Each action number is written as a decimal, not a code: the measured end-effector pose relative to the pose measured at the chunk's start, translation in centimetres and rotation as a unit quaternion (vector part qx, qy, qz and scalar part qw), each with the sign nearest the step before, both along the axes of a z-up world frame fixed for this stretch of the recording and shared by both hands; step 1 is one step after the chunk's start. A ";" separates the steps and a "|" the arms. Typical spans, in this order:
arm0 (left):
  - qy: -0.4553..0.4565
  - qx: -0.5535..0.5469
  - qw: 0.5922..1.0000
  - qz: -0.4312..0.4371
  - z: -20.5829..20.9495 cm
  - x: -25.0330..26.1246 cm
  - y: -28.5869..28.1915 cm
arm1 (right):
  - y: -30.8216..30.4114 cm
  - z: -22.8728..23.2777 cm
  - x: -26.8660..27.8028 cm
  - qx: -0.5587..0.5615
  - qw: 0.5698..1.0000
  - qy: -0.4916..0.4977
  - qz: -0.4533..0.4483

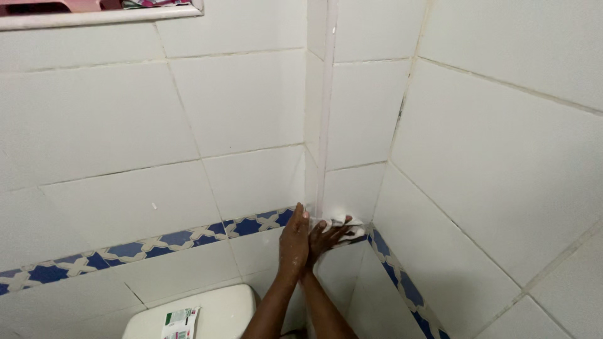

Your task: The person cleans the tiled walls of a bathroom using a cloth and a sponge. They repeatedly wipe the white tiles and decorative border, dipping the cleaning materials into a bucket of water placed on the floor.

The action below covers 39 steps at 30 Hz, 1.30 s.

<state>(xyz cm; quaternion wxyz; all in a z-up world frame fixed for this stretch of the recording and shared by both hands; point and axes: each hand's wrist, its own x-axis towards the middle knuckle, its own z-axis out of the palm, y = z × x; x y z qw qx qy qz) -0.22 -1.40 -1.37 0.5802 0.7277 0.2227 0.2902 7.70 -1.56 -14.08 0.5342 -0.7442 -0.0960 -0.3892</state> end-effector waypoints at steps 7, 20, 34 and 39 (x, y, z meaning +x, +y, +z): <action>-0.010 -0.006 1.000 -0.012 -0.7 -1.7 0.0 | -1.8 1.1 0.2 0.048 0.998 0.039 -0.008; 0.007 -0.028 1.000 -0.008 0.1 -2.7 0.4 | -0.9 0.1 4.4 0.223 0.956 0.192 0.023; 0.004 -0.080 0.997 -0.013 -0.7 -3.2 -0.2 | 0.8 -0.8 6.4 0.205 0.942 0.264 -0.041; 0.095 -0.109 0.989 0.013 -0.9 -4.8 1.2 | -1.8 18.3 9.4 -0.038 0.999 -0.027 -0.009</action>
